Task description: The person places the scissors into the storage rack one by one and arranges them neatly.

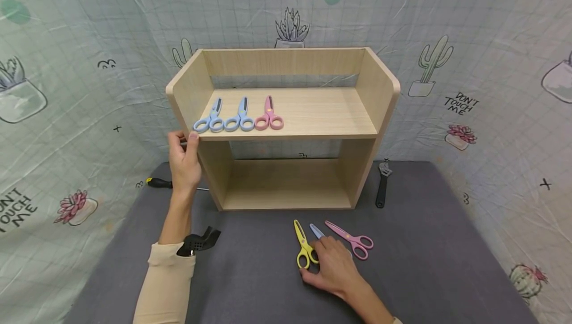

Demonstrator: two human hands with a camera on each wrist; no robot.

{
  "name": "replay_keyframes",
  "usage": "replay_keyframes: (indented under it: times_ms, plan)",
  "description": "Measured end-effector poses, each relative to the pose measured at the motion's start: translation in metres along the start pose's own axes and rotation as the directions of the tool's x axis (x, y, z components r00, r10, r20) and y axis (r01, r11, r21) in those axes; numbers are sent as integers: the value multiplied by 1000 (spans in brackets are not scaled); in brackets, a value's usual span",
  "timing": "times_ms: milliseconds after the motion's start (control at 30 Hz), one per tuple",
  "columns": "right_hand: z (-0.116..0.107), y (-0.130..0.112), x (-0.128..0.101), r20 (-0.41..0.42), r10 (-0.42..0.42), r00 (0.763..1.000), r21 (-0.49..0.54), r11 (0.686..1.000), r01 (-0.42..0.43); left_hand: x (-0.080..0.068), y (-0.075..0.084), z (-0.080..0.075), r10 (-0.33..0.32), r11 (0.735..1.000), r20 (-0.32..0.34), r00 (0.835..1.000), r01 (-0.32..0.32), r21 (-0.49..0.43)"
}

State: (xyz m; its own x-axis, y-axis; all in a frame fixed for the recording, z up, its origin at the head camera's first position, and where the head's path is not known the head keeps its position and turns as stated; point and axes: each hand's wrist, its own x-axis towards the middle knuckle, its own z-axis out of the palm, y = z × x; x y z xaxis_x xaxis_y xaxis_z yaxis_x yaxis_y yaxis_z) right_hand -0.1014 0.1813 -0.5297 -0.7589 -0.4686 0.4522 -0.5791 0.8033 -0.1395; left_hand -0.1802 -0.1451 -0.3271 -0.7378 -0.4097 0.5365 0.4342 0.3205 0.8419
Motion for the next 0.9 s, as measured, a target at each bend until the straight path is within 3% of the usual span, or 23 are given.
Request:
replay_keyframes:
  times_ms: [367,633,900]
  plan:
    - [-4,-3,4,-88,-42,995,70,996,48,-1,4,-1,-2,1000,-8,1000,2,4]
    - [-18,-7,18,-227,-140,964,138,975,174,10,-34,2,10,1000,-21,1000,-10,14]
    - [-47,-14,37,-316,-192,929,181,949,258,10,-39,1,35,999,-19,999,-34,19]
